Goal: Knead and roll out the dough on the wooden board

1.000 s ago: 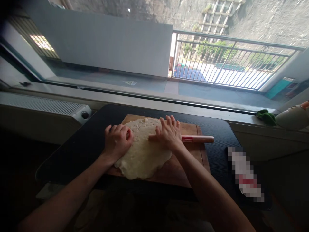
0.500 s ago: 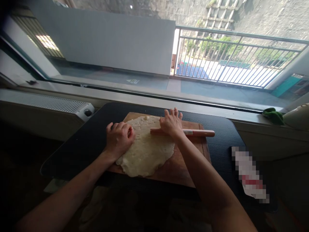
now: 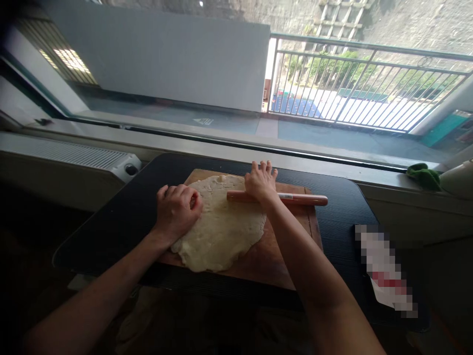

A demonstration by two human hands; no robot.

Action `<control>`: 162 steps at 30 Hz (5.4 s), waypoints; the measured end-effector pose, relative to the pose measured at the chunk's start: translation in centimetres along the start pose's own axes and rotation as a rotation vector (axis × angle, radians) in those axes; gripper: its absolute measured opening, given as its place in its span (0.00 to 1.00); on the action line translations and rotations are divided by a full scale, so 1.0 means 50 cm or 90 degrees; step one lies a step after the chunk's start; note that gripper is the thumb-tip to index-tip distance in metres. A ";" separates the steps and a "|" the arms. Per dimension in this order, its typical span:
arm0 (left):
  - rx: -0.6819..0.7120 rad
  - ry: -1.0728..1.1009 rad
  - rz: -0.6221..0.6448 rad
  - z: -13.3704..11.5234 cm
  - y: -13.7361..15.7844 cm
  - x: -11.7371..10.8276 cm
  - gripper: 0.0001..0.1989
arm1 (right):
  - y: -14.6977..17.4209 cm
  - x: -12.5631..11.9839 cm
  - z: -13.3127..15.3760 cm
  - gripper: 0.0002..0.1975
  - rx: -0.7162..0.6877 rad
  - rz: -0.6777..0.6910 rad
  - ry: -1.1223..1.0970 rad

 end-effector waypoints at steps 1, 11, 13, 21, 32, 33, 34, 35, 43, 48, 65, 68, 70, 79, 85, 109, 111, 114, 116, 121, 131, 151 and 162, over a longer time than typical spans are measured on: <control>0.000 0.001 0.001 0.000 0.000 0.000 0.09 | 0.010 0.001 0.001 0.26 -0.011 0.004 -0.005; 0.000 -0.001 0.001 0.001 0.000 0.003 0.08 | -0.001 -0.003 -0.007 0.27 0.028 -0.002 -0.015; 0.004 -0.006 -0.004 0.002 -0.001 0.002 0.08 | 0.006 -0.002 -0.005 0.27 0.032 0.013 -0.017; -0.008 -0.007 0.006 0.002 0.000 0.003 0.08 | 0.058 -0.009 0.009 0.26 -0.027 -0.032 0.021; -0.022 0.016 0.013 0.003 0.002 -0.004 0.07 | 0.081 -0.005 0.013 0.25 -0.034 -0.068 0.041; -0.022 0.016 0.011 0.003 0.003 -0.005 0.07 | 0.062 -0.004 0.009 0.26 -0.009 -0.047 0.030; -0.022 0.015 0.010 0.003 0.004 -0.005 0.07 | 0.043 -0.003 0.005 0.27 0.017 -0.023 0.019; -0.024 0.014 0.008 0.003 0.005 -0.006 0.07 | 0.030 -0.002 0.003 0.28 0.037 -0.003 0.011; -0.023 0.015 -0.001 0.002 0.004 -0.008 0.06 | 0.121 -0.007 0.021 0.24 -0.043 -0.086 0.071; -0.015 0.004 -0.015 0.001 0.002 -0.011 0.07 | 0.030 -0.008 0.005 0.27 0.061 0.049 0.006; -0.023 0.034 -0.004 0.003 0.002 -0.011 0.08 | 0.101 -0.010 0.020 0.24 -0.031 -0.052 0.055; -0.020 0.033 -0.008 0.002 0.003 -0.013 0.08 | 0.094 -0.010 0.020 0.23 -0.039 -0.055 0.060; -0.018 0.026 -0.010 0.000 0.004 -0.015 0.08 | 0.058 -0.009 0.014 0.24 0.006 -0.010 0.036; 0.048 0.009 0.003 -0.011 -0.004 -0.025 0.08 | 0.081 -0.008 0.017 0.23 -0.071 -0.028 0.031; 0.155 -0.011 0.110 -0.057 0.032 -0.071 0.11 | 0.048 -0.016 0.013 0.24 -0.003 0.031 0.009; 0.173 0.047 0.135 -0.074 0.147 -0.098 0.17 | 0.040 -0.024 0.021 0.21 -0.043 0.021 0.039; 0.172 0.051 0.133 -0.073 0.150 -0.098 0.17 | 0.071 -0.024 0.033 0.22 -0.097 -0.005 0.056; 0.169 0.046 0.138 -0.074 0.152 -0.099 0.17 | 0.136 -0.022 0.050 0.23 -0.176 -0.041 0.080; 0.166 0.043 0.140 -0.076 0.150 -0.102 0.17 | 0.138 -0.022 0.049 0.23 -0.165 -0.055 0.081; 0.143 0.055 0.138 -0.074 0.149 -0.109 0.16 | 0.047 -0.030 0.041 0.18 -0.106 -0.111 0.045; 0.133 0.074 0.114 -0.070 0.151 -0.109 0.16 | 0.095 -0.028 0.087 0.15 -0.184 -0.034 0.014; 0.124 0.145 0.048 -0.054 0.163 -0.087 0.14 | 0.050 0.040 0.209 0.27 -0.169 0.039 0.008; 0.118 0.154 0.037 -0.052 0.166 -0.086 0.14 | 0.061 0.035 0.210 0.26 -0.174 0.053 -0.032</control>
Point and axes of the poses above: each hand's wrist, its own y-axis away from the middle knuckle, its own x-axis out of the palm, z = x × y, the point moved 4 cm from there along -y, towards the middle knuckle, and after that the axes turned 6 degrees about -x, right-handed, at the moved point
